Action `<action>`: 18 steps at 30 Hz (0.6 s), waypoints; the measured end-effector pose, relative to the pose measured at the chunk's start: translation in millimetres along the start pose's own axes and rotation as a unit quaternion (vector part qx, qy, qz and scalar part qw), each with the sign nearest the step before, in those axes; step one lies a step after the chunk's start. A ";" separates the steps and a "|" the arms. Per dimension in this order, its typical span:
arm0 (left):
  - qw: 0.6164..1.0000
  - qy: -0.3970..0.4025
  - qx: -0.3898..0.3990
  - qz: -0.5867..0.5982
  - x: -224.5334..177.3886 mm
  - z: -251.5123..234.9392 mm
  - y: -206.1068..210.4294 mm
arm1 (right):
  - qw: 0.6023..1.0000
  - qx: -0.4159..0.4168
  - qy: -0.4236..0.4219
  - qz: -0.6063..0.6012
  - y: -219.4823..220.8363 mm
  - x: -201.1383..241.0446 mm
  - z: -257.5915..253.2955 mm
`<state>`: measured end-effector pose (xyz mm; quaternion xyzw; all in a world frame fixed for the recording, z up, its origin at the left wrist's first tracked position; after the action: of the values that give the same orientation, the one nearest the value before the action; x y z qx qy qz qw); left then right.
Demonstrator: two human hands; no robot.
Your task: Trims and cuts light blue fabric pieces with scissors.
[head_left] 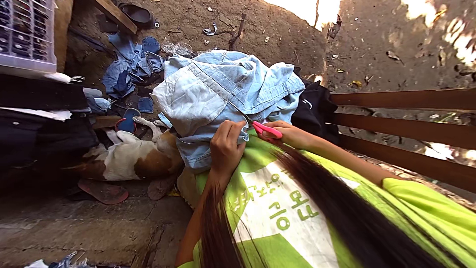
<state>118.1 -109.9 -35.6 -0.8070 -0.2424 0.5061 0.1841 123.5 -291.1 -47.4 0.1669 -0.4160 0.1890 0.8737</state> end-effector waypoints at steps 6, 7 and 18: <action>1.000 -0.004 -0.011 0.005 0.8 1.5 0.2 | 1.000 0.005 -0.013 0.004 0.2 2.0 3.0; 1.000 -0.001 -0.011 0.006 0.8 1.5 0.6 | 1.000 0.009 -0.001 0.000 0.4 2.2 1.9; 0.999 -0.022 -0.029 0.020 2.5 5.1 -1.0 | 0.998 0.066 -0.001 -0.018 0.0 -6.1 -3.8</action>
<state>114.1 -107.4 -39.1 -0.8054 -0.2450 0.5199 0.1449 122.4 -290.6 -54.5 0.2319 -0.4006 0.2001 0.8636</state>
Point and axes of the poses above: each hand's wrist, its own z-axis away from the middle knuckle, its own y-axis out of the palm, x = y × z, the point moved 4 cm from there along -z, towards the middle knuckle, and after that the axes turned 6 degrees about -x, right-handed, at the moved point
